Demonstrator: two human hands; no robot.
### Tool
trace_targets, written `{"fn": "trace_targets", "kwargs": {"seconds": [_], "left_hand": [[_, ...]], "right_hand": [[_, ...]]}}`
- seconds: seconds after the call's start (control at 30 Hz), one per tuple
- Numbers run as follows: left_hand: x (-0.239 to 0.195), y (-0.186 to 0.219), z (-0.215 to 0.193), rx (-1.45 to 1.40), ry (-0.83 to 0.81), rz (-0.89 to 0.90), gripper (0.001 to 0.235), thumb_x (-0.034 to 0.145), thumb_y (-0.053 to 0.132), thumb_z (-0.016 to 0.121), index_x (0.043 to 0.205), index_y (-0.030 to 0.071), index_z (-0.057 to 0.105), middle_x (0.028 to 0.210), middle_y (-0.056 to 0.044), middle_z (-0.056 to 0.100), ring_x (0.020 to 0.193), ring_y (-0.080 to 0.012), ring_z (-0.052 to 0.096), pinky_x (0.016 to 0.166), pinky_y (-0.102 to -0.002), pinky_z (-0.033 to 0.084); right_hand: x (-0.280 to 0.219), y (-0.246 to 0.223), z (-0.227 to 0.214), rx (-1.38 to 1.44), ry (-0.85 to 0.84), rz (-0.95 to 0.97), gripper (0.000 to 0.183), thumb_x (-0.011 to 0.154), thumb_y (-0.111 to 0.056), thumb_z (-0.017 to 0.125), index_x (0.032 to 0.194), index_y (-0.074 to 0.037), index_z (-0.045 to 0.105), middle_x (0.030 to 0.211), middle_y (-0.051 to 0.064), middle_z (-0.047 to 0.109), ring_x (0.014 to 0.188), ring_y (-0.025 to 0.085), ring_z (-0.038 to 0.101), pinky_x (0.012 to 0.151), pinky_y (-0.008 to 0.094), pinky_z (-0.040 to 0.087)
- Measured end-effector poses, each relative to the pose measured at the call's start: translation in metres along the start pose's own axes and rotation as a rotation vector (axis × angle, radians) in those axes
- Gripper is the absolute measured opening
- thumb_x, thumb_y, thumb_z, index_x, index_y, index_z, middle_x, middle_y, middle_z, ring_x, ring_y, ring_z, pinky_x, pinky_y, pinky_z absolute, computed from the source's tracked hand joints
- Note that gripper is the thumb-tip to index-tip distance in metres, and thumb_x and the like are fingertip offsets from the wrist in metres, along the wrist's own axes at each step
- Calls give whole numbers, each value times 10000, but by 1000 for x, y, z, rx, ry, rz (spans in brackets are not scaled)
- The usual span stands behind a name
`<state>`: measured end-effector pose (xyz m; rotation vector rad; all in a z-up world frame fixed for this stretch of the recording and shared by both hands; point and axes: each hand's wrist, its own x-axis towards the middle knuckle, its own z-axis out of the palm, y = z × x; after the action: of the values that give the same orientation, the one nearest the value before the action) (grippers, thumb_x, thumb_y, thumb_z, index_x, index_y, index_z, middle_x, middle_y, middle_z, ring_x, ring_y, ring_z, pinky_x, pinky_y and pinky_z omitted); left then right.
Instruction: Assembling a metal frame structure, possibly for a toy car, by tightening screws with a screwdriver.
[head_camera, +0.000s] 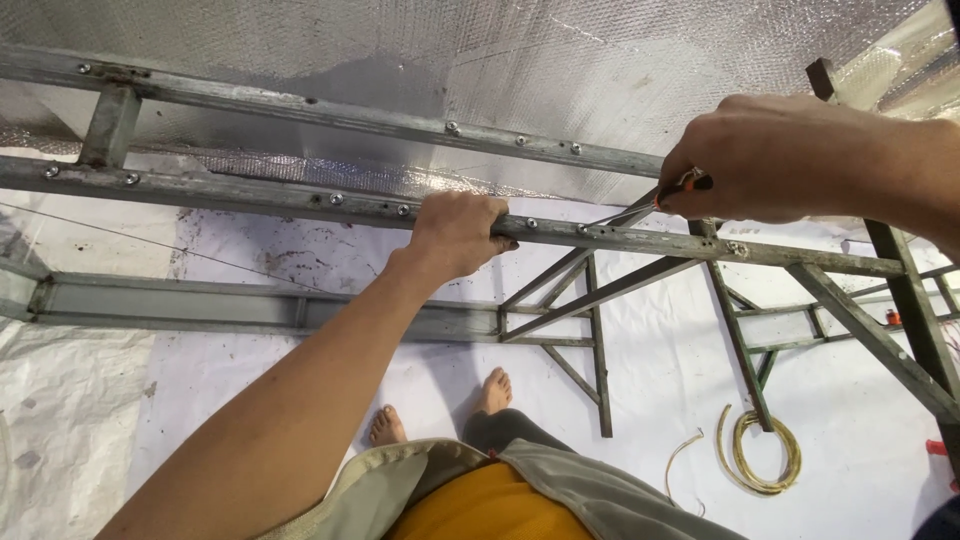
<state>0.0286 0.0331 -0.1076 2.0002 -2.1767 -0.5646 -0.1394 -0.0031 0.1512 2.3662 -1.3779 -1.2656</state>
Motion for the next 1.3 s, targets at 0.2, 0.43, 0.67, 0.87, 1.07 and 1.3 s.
{"fn": "trace_targets", "kwargs": {"seconds": [0.2,0.43,0.67,0.87,1.07,1.3], "left_hand": [[-2,2,-4,28,-13,-9,360,944,638,643,962,278,666,815,23,710,815,-242,689,707,-420,529],[-4,2,-3,12,28,-4,373,918,646,685,908,273,681,797,20,716,809,-244,692,701,-420,538],[-7,5,-7,26,3,-6,329,957,604,650,989,280,693,812,28,719,810,-226,692,676,-406,533],[-8,7,-10,27,-12,-11,345,962,623,627,1008,287,695,829,27,723,818,-233,692,683,-415,534],[-5,4,-4,18,20,3,286,954,569,652,1009,293,704,886,7,740,870,-269,700,703,-445,531],[-5,4,-4,16,19,-15,303,957,585,644,965,287,692,869,13,739,859,-257,698,708,-434,519]], "right_hand": [[8,15,17,-76,69,-5,263,951,-455,637,1194,-421,731,959,-27,826,837,204,760,640,364,558],[2,22,30,32,70,-32,238,956,-367,677,1193,-345,693,996,-10,838,795,191,809,642,349,602],[6,28,39,-55,173,-96,228,977,-427,614,1184,-361,684,894,-44,836,751,181,809,630,368,643],[-1,21,31,-81,177,-66,245,978,-453,617,1188,-365,709,937,-71,828,776,165,800,608,346,650],[-5,17,21,-114,151,-8,265,984,-507,585,1200,-438,723,1010,-93,822,915,188,777,719,373,628],[-3,16,24,-100,131,25,295,984,-537,548,1190,-443,737,1056,-42,808,967,238,755,790,400,602]]}}
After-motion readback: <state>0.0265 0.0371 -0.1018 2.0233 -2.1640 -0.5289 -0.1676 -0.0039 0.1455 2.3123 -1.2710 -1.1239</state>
